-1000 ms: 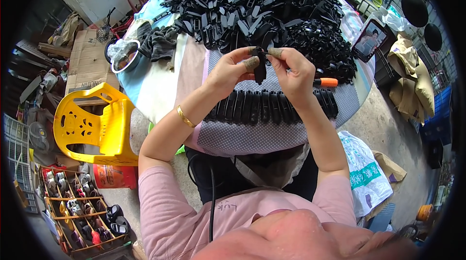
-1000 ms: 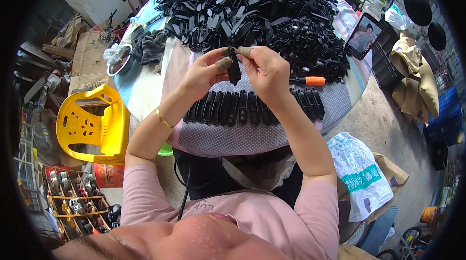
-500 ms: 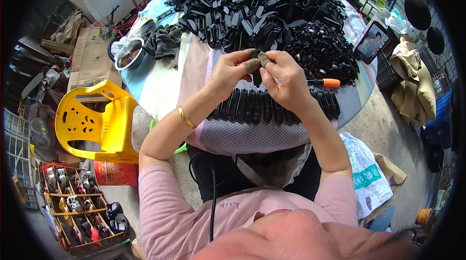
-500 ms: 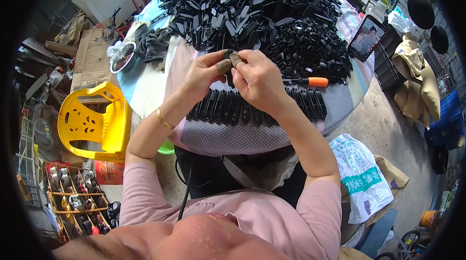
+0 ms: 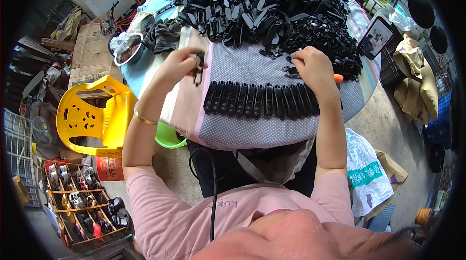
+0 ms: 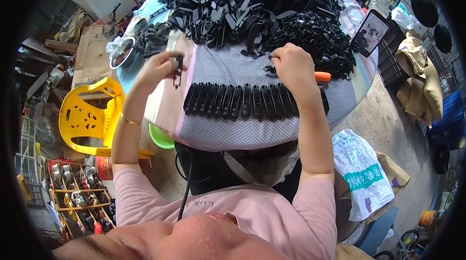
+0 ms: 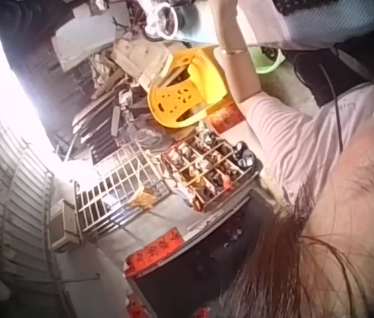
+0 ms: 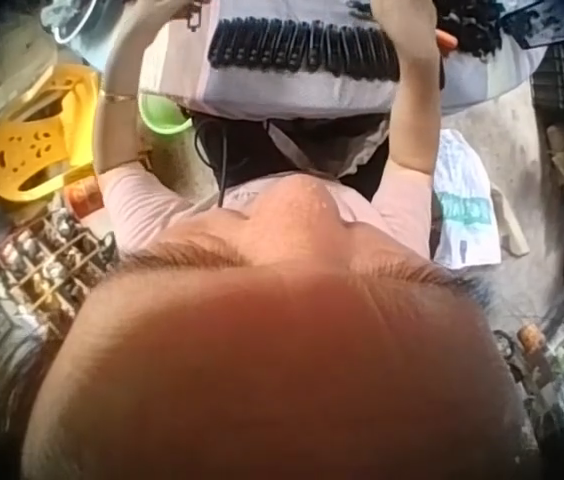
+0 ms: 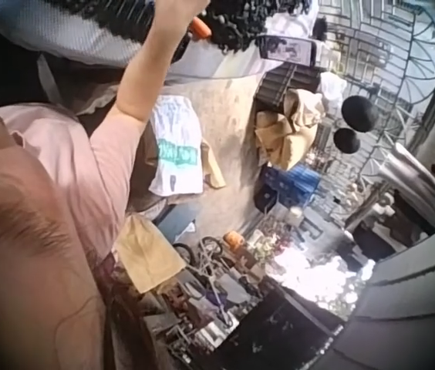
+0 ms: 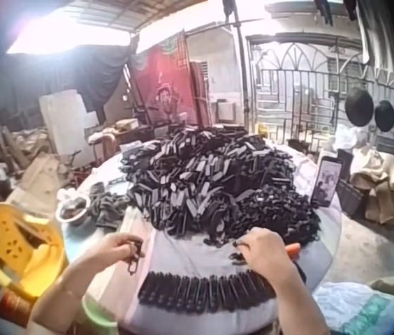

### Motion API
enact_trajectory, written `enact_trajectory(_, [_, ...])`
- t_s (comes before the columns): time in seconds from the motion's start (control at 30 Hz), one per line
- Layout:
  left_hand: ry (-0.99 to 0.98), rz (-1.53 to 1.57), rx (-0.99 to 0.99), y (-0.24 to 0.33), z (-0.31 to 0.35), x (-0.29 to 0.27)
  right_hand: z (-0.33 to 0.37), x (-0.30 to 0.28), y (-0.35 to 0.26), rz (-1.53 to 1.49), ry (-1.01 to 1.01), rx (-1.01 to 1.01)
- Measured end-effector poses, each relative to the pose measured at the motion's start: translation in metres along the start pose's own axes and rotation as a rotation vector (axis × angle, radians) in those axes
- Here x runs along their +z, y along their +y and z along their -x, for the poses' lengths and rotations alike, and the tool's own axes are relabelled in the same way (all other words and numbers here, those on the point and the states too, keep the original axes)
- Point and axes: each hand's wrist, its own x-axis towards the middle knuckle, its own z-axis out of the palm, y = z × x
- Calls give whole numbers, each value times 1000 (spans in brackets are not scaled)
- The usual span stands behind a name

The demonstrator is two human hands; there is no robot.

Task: Assembling small black plastic hardware components by hand and using a screwdriver to press parts together.

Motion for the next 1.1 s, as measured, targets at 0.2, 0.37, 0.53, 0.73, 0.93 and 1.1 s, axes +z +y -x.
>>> enact_trajectory(0.2, [-264,-128,-86,-26,15,4,1,17,-12,383,-240,-132])
enact_trajectory(0.37, [-111,-429,63,-17,24,17,-1,21,-15,414,-247,-140])
enact_trajectory(0.53, [-32,-559,142,-15,16,14,-3,18,-21,54,-12,-134])
enact_trajectory(0.73, [177,-734,416,6,-68,46,-8,24,-14,-199,195,-164])
enact_trajectory(0.93, [333,-1052,201,18,-101,88,-7,23,-12,-238,223,-156])
enact_trajectory(1.1, [280,-718,115,17,-106,70,-4,13,-23,-381,266,-138])
